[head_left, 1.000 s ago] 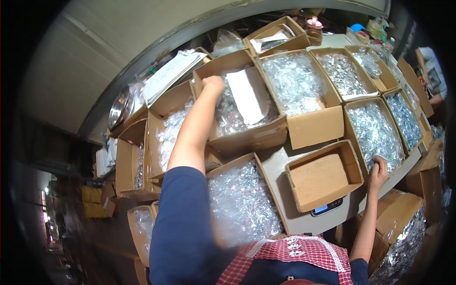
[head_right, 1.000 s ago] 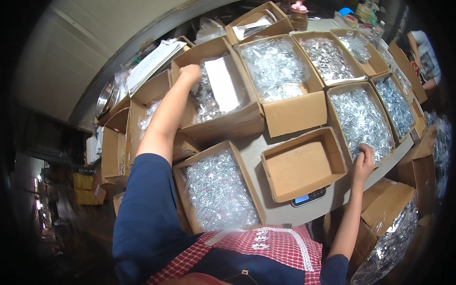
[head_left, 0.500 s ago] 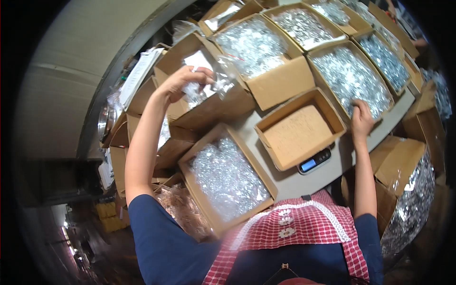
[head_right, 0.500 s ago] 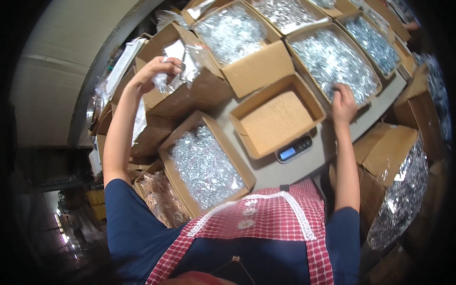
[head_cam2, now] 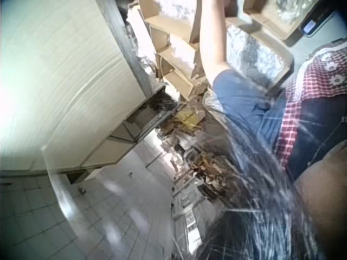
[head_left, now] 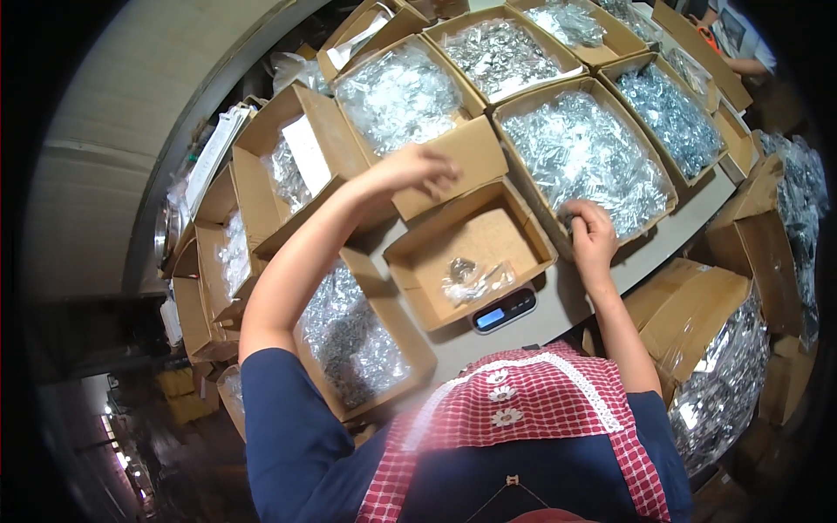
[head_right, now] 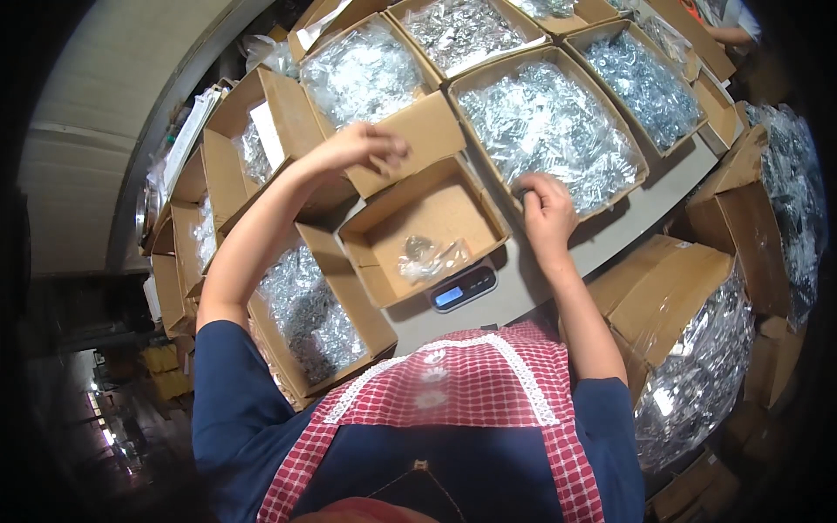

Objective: The person picks up metal parts from several boxes on a table, weighs them on a digital scale, and puts them into plastic bags.

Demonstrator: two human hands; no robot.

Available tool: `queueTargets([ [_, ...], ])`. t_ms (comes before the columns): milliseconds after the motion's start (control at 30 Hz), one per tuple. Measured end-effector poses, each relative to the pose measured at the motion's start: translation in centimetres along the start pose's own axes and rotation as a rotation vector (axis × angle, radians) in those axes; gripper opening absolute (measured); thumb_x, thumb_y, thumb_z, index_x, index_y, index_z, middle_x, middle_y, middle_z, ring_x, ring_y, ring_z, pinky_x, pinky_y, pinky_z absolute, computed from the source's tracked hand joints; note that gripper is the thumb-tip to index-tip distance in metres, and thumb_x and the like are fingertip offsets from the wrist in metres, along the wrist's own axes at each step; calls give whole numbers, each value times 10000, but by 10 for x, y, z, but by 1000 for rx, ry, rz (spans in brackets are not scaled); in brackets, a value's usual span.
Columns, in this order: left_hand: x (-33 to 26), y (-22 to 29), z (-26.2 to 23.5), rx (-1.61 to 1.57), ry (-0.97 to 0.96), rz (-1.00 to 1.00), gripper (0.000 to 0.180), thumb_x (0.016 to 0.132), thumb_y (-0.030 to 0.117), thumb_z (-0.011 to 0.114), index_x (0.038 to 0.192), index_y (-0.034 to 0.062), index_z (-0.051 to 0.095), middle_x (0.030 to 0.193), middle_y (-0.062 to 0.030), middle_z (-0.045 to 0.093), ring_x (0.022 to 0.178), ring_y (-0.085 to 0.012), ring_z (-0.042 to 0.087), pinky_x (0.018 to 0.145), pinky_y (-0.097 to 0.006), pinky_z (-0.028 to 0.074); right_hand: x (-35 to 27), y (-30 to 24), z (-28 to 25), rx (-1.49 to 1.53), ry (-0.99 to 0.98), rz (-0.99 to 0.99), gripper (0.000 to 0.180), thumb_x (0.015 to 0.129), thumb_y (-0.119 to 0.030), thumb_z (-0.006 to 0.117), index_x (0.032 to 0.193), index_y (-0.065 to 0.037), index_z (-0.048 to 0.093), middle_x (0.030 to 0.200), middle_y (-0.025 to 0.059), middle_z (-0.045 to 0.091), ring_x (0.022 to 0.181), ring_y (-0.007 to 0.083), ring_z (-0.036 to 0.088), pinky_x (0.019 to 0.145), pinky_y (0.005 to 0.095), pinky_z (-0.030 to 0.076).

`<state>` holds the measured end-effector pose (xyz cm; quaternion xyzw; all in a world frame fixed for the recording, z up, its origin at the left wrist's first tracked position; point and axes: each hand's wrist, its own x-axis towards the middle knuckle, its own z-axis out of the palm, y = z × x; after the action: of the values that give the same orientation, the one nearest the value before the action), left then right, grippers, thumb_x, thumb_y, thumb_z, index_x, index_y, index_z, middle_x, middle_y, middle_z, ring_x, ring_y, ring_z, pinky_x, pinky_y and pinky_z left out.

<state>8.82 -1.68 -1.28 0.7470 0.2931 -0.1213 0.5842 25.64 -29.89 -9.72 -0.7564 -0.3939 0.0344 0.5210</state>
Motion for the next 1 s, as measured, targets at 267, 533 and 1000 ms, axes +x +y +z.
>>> queueTargets([
  [267, 151, -97, -58, 942, 673, -317, 418, 712, 311, 671, 998, 6, 662, 1054, -239, 645, 1028, -363, 611, 906, -406, 481, 77, 6, -47, 593, -535, 202, 179, 817, 30, 513, 945, 44, 637, 885, 80, 658, 792, 122, 624, 749, 261, 504],
  [533, 128, -61, -59, 151, 628, -138, 260, 825, 144, 591, 1016, -9, 676, 895, -143, 691, 825, -201, 663, 720, -343, 528, 234, 40, -74, 522, -513, 145, 203, 842, 16, 491, 985, 49, 632, 910, 78, 654, 795, 147, 639, 763, 261, 503],
  [1000, -67, 25, 39, -303, 728, 46, 389, 912, 236, 589, 1209, -15, 566, 1115, -120, 652, 1017, -184, 629, 893, -301, 476, 347, 115, 195, -297, -1158, -429, 612, 750, -297, 671, 1288, -55, 509, 1314, 261, 485, 1220, 382, 477, 1003, 416, 415],
])
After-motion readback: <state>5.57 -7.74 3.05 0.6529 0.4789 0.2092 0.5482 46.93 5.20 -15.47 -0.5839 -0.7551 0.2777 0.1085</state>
